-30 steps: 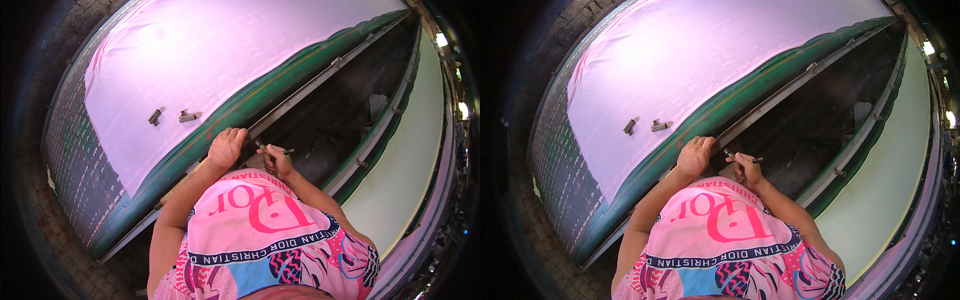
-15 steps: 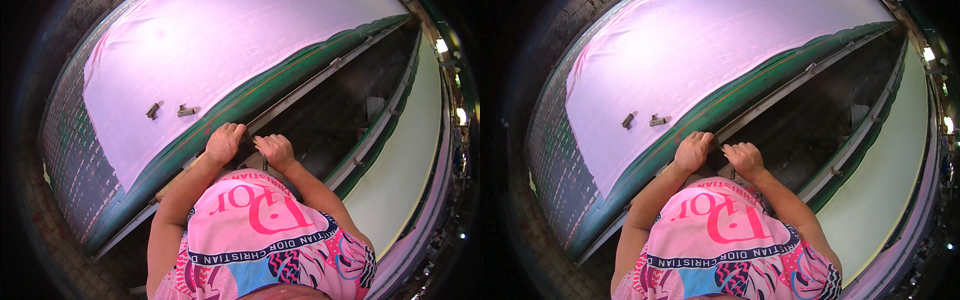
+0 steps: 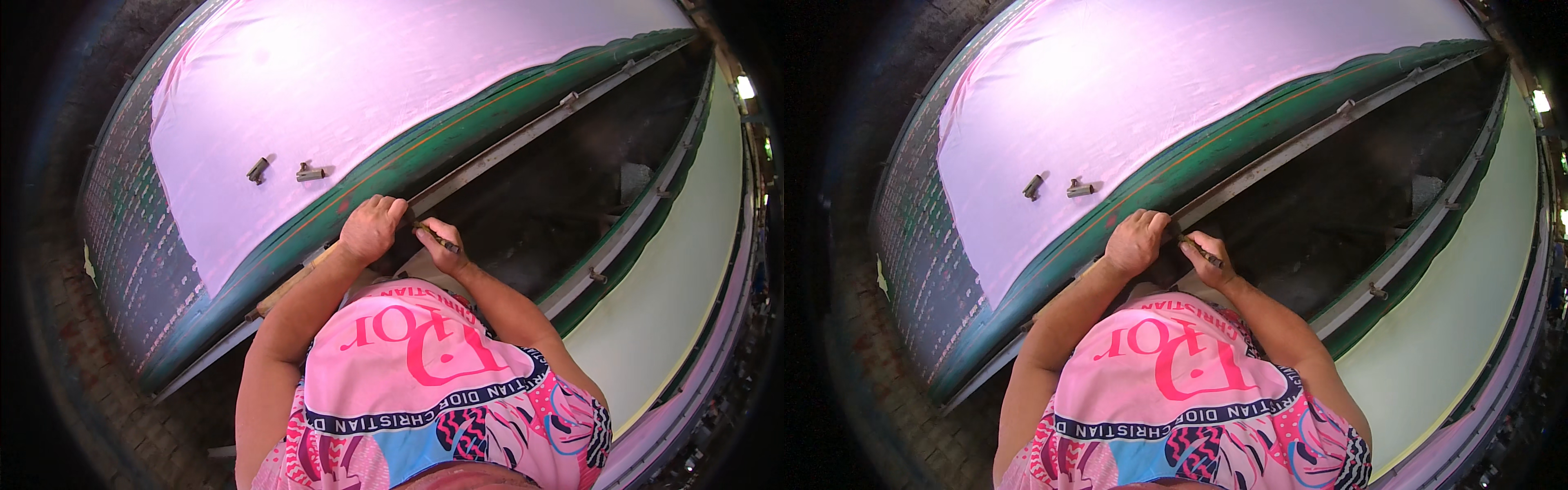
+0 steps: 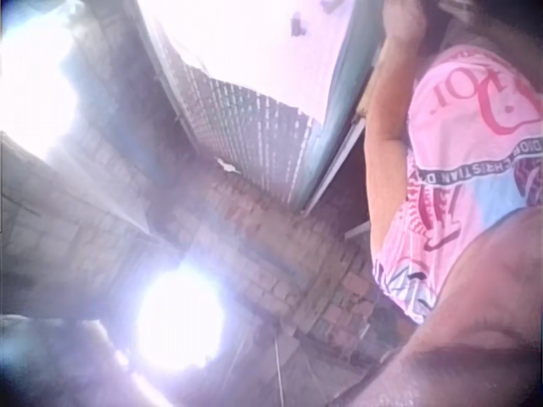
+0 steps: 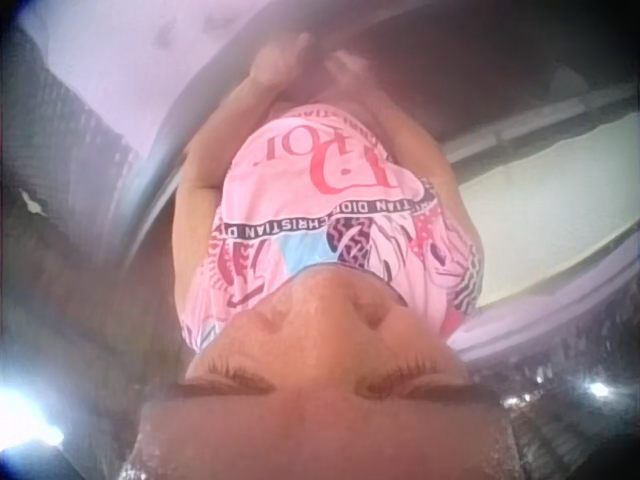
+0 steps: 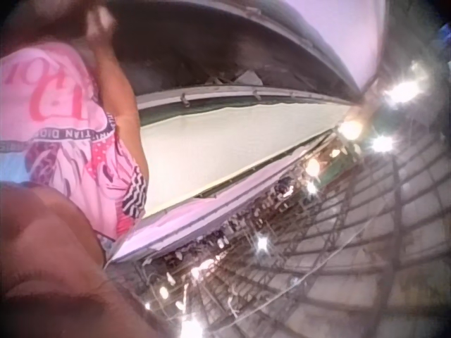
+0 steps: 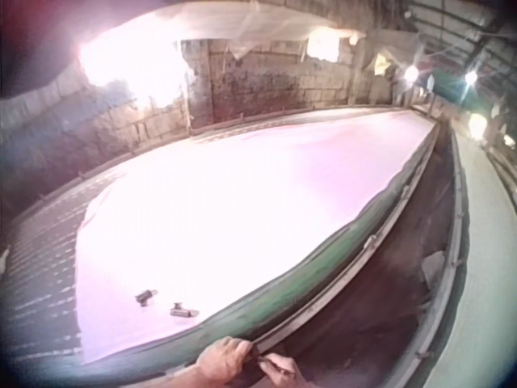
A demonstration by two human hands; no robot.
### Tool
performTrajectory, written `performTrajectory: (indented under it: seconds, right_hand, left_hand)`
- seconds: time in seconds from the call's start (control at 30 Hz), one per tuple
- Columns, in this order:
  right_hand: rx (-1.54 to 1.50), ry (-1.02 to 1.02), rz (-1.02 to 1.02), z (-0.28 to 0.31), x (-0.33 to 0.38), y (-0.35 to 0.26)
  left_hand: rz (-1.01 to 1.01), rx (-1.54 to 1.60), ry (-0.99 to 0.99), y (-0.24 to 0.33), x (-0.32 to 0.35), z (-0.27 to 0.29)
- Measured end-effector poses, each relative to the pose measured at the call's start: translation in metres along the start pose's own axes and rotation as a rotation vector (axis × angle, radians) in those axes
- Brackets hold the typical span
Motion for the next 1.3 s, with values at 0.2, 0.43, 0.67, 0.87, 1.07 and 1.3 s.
performTrajectory:
  seconds: [0.2,0.43,0.67,0.87,1.07,1.3]
  right_hand:
    - [-1.105,-0.478,-0.788,-0.019,0.020,0.018]
    - [-1.233,-0.306,-1.030,-0.007,0.053,0.011]
    - [0.149,-0.293,-0.544,0.061,0.089,0.045]
    - [0.345,-0.136,-0.135,0.058,0.040,-0.023]
    - [0.704,0.030,0.413,0.050,-0.002,-0.087]
    - [1.027,0.006,0.542,0.039,-0.009,-0.081]
  left_hand:
    - [0.017,0.015,0.005,-0.002,0.001,0.000]
    - [0.025,0.024,0.002,-0.004,-0.001,-0.001]
    - [-0.010,0.009,0.054,0.001,0.003,0.001]
    - [-0.009,-0.018,0.060,0.000,0.003,0.000]
    - [-0.024,0.003,0.094,-0.001,0.001,0.002]
    - [-0.028,0.017,0.081,-0.005,0.000,-0.001]
Point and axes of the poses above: each hand's wrist, its own x-axis away from the middle knuckle, its own z-axis out of the back of the hand, y = z × x, the point moved 5 cm from there along -x, towards the middle knuckle, and after that the axes turned 13 degrees about x, right-handed, at the moved point
